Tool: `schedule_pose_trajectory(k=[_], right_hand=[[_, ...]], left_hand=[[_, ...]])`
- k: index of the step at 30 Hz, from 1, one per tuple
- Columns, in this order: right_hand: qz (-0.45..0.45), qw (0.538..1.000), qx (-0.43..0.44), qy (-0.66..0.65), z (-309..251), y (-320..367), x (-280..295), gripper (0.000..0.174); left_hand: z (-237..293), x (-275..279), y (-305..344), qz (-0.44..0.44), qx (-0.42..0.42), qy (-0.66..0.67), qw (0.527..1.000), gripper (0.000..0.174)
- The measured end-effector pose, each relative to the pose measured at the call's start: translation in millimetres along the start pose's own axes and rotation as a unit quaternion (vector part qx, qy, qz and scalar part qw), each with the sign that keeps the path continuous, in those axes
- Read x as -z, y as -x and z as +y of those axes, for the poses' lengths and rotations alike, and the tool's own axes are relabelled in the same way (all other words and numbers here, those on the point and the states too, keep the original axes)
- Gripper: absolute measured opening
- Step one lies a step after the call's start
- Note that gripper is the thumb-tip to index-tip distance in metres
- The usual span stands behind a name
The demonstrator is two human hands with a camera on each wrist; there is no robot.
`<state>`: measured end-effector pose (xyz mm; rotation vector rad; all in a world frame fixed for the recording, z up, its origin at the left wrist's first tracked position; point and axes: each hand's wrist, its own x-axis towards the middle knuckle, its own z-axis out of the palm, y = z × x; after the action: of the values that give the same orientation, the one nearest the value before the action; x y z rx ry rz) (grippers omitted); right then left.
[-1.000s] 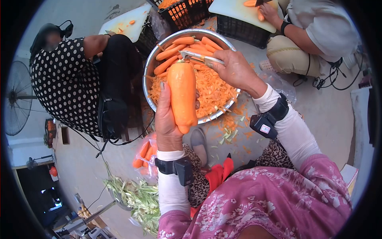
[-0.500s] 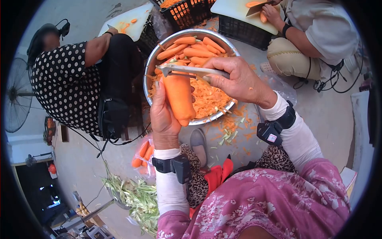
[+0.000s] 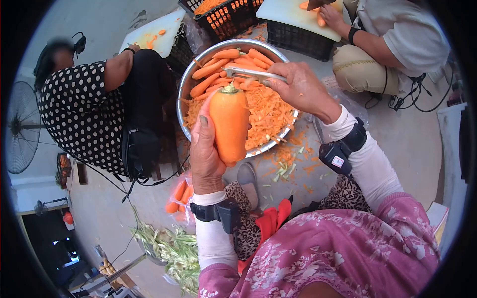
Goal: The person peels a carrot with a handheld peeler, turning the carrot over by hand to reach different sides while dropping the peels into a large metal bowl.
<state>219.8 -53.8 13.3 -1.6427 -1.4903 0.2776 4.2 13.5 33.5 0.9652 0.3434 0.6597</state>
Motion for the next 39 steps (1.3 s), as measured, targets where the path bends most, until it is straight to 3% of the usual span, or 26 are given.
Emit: schedule_pose_trajectory(k=[2, 4, 5, 7, 11, 13, 15, 17, 27, 29, 31, 36, 39], right_hand=[[0.011, 0.999, 0.013, -0.049, -2.4, -2.4, -1.8, 0.017], [0.02, 0.995, -0.068, -0.076, -12.5, -0.7, 1.4, 0.017], [0.02, 0.994, -0.069, -0.077, -19.9, -0.3, 3.9, 0.017], [0.001, 0.99, 0.001, -0.143, -35.6, -0.4, 9.8, 0.018], [-0.088, 0.985, 0.018, -0.144, -45.2, 7.0, 6.7, 0.017], [-0.095, 0.987, 0.096, -0.086, -40.9, 10.6, -1.0, 0.018], [-0.071, 0.99, 0.087, -0.083, -41.3, 11.6, -2.3, 0.017], [-0.036, 0.996, 0.006, -0.079, -40.5, 10.3, -0.3, 0.016], [-0.035, 0.993, -0.016, -0.114, -32.8, 8.2, 1.9, 0.016], [0.065, 0.997, 0.021, -0.031, -21.2, 6.5, -0.6, 0.018], [0.059, 0.998, -0.017, -0.01, -0.7, 4.3, 1.9, 0.019], [-0.006, 0.994, -0.094, -0.056, -13.3, 4.6, 0.4, 0.017], [-0.024, 0.992, -0.02, -0.122, -31.5, 3.9, 0.5, 0.018]], left_hand=[[-1.0, -0.2, -3.1, 0.029, -0.005, -0.033, 0.999, 0.066], [-1.8, 2.1, -0.4, 0.062, -0.004, -0.069, 0.996, 0.066], [-1.7, 3.0, 0.2, 0.062, 0.009, -0.04, 0.997, 0.064], [-1.8, 3.5, -0.4, 0.058, 0.022, -0.012, 0.998, 0.063], [-4.9, 16.1, 4.1, 0.038, 0.052, 0.041, 0.997, 0.06], [-7.6, 19.7, 4.7, 0.024, 0.067, 0.073, 0.995, 0.06], [-8.2, 18.7, 1.7, 0.064, 0.062, 0.111, 0.99, 0.059], [-11.8, 25.4, 0.5, 0.064, 0.062, 0.128, 0.988, 0.058], [-16.2, 33.8, -9.0, 0.067, 0.077, 0.072, 0.992, 0.061], [-15.5, 29.7, -4.0, 0.059, 0.076, 0.079, 0.992, 0.061], [-9.1, 20.0, 5.7, -0.021, 0.044, 0.088, 0.995, 0.061], [-0.9, 20.5, -7.5, 0.065, 0.074, 0.17, 0.981, 0.056], [-3.0, 29.6, -10.2, 0.082, 0.086, 0.172, 0.978, 0.057]])
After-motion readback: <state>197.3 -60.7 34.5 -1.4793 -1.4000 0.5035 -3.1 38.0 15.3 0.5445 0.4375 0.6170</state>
